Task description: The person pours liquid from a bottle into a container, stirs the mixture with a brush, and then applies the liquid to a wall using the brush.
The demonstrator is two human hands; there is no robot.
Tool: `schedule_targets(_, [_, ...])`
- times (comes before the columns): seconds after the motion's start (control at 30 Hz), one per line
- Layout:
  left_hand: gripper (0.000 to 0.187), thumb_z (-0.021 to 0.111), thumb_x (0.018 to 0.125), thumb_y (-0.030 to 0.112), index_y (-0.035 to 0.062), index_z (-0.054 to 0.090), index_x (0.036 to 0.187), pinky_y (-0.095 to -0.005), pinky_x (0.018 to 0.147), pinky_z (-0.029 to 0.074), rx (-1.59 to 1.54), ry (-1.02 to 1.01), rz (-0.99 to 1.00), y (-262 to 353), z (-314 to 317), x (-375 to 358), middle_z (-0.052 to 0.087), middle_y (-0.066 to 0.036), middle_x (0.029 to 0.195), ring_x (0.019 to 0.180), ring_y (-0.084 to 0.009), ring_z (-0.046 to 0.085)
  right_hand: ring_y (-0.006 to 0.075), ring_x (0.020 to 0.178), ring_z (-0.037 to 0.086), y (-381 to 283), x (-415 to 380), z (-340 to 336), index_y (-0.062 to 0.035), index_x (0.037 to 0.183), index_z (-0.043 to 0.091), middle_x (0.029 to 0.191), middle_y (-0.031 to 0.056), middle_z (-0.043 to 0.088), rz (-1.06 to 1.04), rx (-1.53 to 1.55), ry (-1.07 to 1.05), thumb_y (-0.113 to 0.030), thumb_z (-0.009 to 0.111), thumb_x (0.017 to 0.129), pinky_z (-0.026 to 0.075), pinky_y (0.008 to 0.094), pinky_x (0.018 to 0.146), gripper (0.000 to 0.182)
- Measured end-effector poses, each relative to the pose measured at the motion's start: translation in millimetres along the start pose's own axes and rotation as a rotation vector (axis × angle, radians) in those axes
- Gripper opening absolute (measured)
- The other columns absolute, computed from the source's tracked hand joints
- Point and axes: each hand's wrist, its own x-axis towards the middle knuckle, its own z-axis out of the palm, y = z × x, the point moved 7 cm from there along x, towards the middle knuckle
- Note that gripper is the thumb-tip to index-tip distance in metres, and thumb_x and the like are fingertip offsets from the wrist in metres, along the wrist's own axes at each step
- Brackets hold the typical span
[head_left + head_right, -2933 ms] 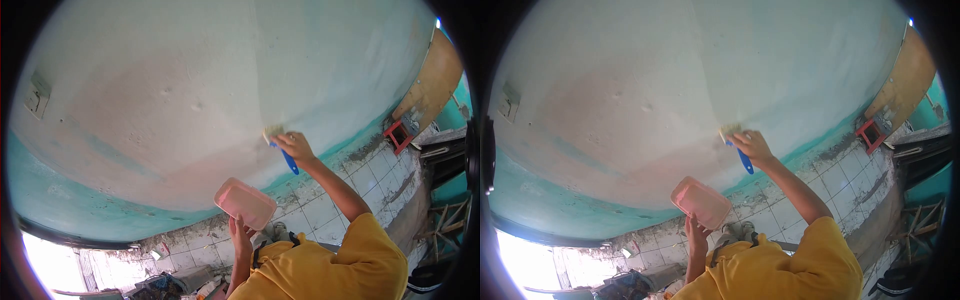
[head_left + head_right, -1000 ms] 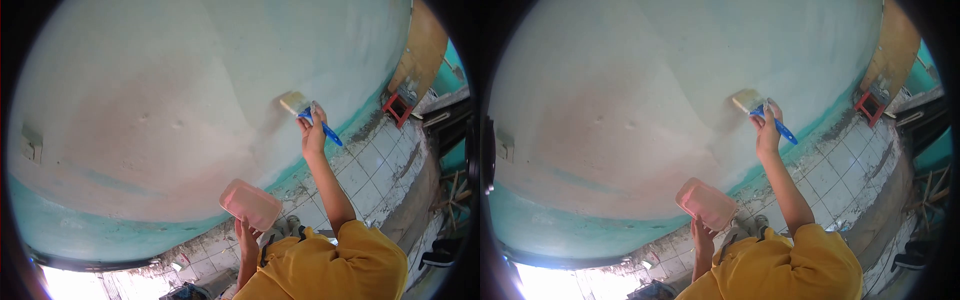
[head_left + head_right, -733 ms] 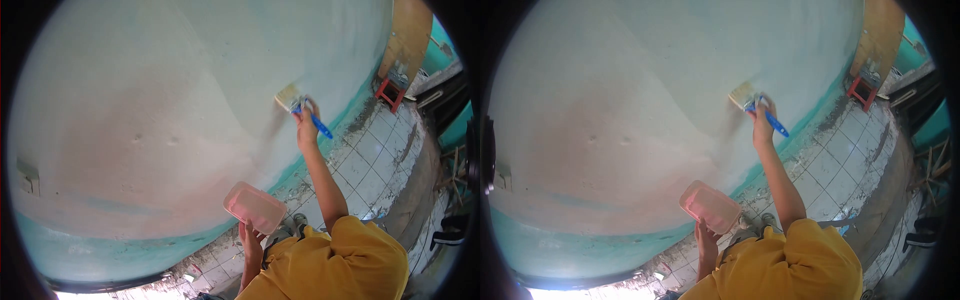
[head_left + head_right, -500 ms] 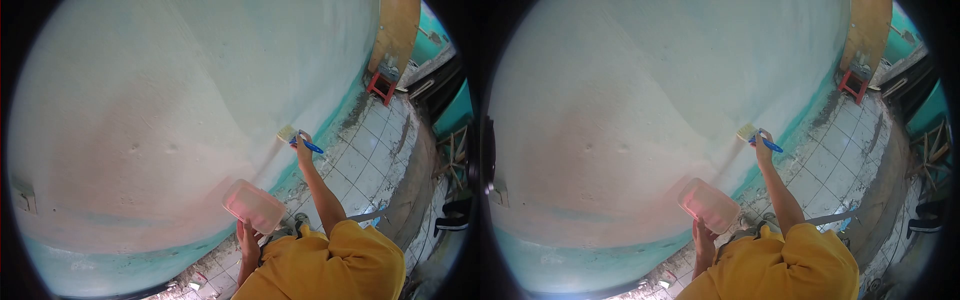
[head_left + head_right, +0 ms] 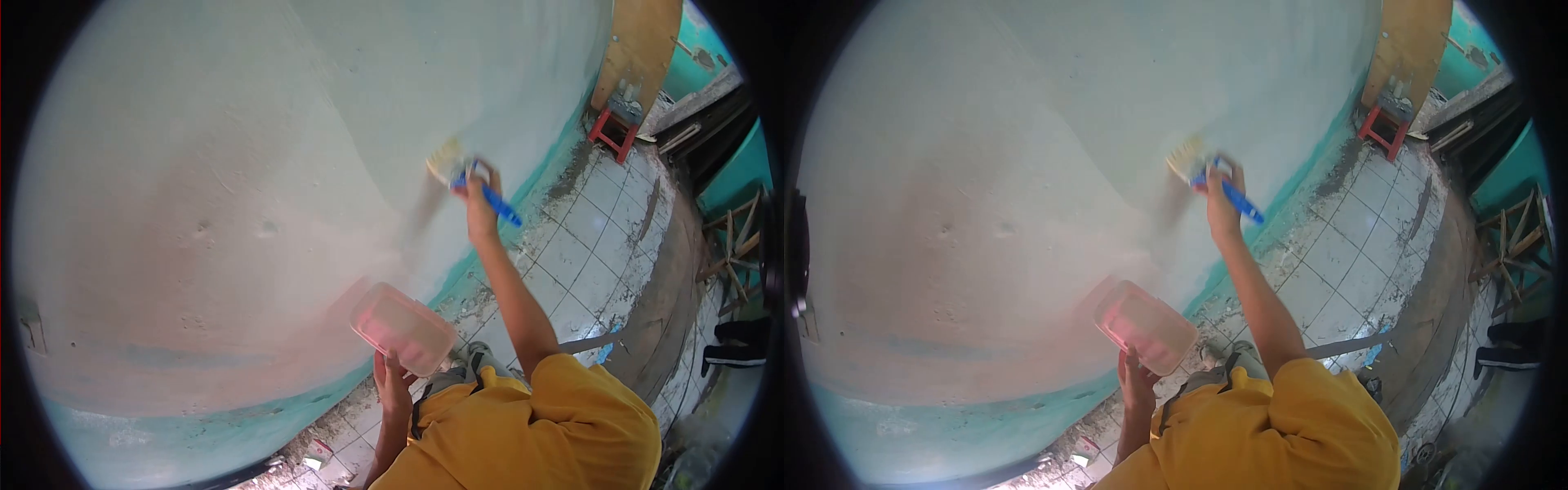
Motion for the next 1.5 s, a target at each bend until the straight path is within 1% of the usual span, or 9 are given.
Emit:
schedule_targets(0.1, [0.07, 0.056, 0.102, 0.049, 0.0077, 0.034, 0.154, -0.04, 0.081, 0.063, -0.039, 0.051, 0.014, -1, 6, -14, 0.059, -0.016, 0.135, 0.106, -0.0284, 0.071, 0.0165, 0.081, 0.067, 104, -25, -71, -0.0053, 0.134, 0.047, 0.105, 0.0141, 0.066, 0.171, -0.132, 0.099, -0.02, 0.062, 0.102, 0.058, 0.0319, 0.072, 0.038])
schedule_targets(0.2, [0.07, 0.057, 0.101, 0.051, 0.008, 0.036, 0.153, -0.0405, 0.081, 0.063, -0.062, 0.089, 0.01, -7, 9, -25, 0.057, -0.015, 0.137, 0.107, -0.0286, 0.071, 0.0175, 0.077, 0.069, 120, -28, -94, -0.0029, 0.133, 0.047, 0.102, 0.0147, 0.065, 0.157, -0.24, 0.066, -0.021, 0.063, 0.102, 0.059, 0.0308, 0.068, 0.039])
schedule_targets(0.5, [0.068, 0.057, 0.101, 0.049, 0.0072, 0.036, 0.152, -0.0454, 0.083, 0.065, -0.101, 0.117, -0.006, -27, 15, -46, 0.055, -0.017, 0.139, 0.115, -0.0326, 0.068, 0.0188, 0.091, 0.068, -74, 3, 71, -0.0013, 0.133, 0.044, 0.107, 0.0168, 0.066, -0.204, -0.008, -0.186, -0.02, 0.062, 0.103, 0.059, 0.0324, 0.078, 0.04])
schedule_targets(0.63, [0.066, 0.058, 0.101, 0.049, 0.0092, 0.039, 0.151, -0.0368, 0.076, 0.062, -0.107, 0.149, 0.006, -34, 14, -54, 0.061, -0.013, 0.13, 0.102, -0.0253, 0.072, 0.0216, 0.094, 0.068, -9, -10, 25, -0.0039, 0.136, 0.044, 0.114, 0.0162, 0.062, -0.103, 0.004, -0.151, -0.02, 0.06, 0.103, 0.06, 0.035, 0.081, 0.04])
schedule_targets(0.77, [0.067, 0.058, 0.101, 0.049, 0.0094, 0.039, 0.151, -0.0371, 0.077, 0.061, -0.117, 0.173, 0.011, -34, 12, -62, 0.061, -0.013, 0.13, 0.101, -0.0246, 0.072, 0.019, 0.092, 0.067, 119, -42, -67, -0.0028, 0.132, 0.047, 0.102, 0.0148, 0.066, 0.07, -0.21, 0.018, -0.021, 0.063, 0.101, 0.059, 0.0338, 0.078, 0.04])
schedule_targets(0.87, [0.067, 0.059, 0.101, 0.05, 0.0095, 0.038, 0.151, -0.037, 0.076, 0.061, -0.12, 0.21, 0.011, -38, 5, -61, 0.061, -0.012, 0.129, 0.101, -0.0243, 0.071, 0.0178, 0.092, 0.067, 138, -42, -87, -0.0019, 0.13, 0.048, 0.1, 0.0136, 0.064, 0.09, -0.352, -0.04, -0.022, 0.065, 0.1, 0.059, 0.0334, 0.078, 0.039])
schedule_targets(1.13, [0.068, 0.058, 0.101, 0.05, 0.0082, 0.038, 0.151, -0.036, 0.074, 0.061, -0.137, 0.226, 0.032, -35, 6, -65, 0.061, -0.013, 0.13, 0.101, -0.025, 0.072, 0.0181, 0.095, 0.065, -50, -22, 60, -0.0019, 0.134, 0.045, 0.111, 0.0134, 0.06, -0.185, -0.097, -0.169, -0.025, 0.065, 0.101, 0.059, 0.034, 0.083, 0.045])
schedule_targets(1.4, [0.067, 0.057, 0.102, 0.05, 0.0082, 0.038, 0.151, -0.0349, 0.074, 0.061, -0.13, 0.253, 0.042, -38, 2, -65, 0.061, -0.013, 0.131, 0.101, -0.0246, 0.072, 0.0182, 0.091, 0.065, 104, -59, -45, -0.0019, 0.134, 0.043, 0.101, 0.0126, 0.062, 0.106, -0.179, -0.063, -0.021, 0.061, 0.102, 0.06, 0.0339, 0.077, 0.041])
schedule_targets(1.5, [0.068, 0.057, 0.102, 0.05, 0.0083, 0.038, 0.151, -0.0346, 0.074, 0.061, -0.126, 0.237, 0.044, -35, 5, -65, 0.06, -0.013, 0.132, 0.102, -0.0243, 0.072, 0.0182, 0.088, 0.066, 107, -60, -57, -0.0009, 0.132, 0.044, 0.094, 0.0121, 0.063, 0.105, -0.3, -0.042, -0.021, 0.063, 0.101, 0.06, 0.0334, 0.074, 0.042])
